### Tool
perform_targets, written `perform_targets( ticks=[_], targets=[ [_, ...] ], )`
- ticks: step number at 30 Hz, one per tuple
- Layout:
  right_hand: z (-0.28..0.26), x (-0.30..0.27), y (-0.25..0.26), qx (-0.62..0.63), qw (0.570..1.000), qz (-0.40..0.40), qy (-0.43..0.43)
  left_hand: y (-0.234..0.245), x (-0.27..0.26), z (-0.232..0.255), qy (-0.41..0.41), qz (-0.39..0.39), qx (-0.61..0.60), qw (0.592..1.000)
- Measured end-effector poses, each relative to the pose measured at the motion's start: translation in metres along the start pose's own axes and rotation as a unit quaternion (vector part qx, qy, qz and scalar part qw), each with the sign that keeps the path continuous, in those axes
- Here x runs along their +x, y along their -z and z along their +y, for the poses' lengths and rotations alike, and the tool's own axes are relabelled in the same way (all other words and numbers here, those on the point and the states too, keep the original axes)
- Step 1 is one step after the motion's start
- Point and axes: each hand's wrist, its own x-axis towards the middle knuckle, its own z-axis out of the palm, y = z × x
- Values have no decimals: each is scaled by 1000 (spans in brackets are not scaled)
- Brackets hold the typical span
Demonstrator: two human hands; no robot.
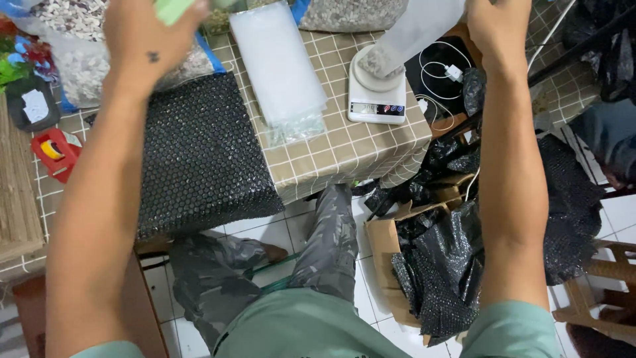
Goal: Packaging aquarium substrate into plastic bags and assembling a cardboard box for shipping
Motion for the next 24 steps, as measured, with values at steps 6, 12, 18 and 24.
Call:
perform_targets(
  ticks=[6, 12, 18, 24],
  targets=[
    [-47, -10, 4, 53, 993, -26, -104, 10, -57, -90, 105, -14, 34, 994],
    [-90, -13, 6, 63, 982, -61, -168, 19, -80, -127, 131, -3, 80, 988],
    [-47, -6, 7, 28, 983, -70, -168, 25, -92, -140, 172, -7, 100, 980],
    [-81, -3, 0, 19, 966, -114, -233, 17, -100, -152, 170, -6, 102, 980]
  ],
)
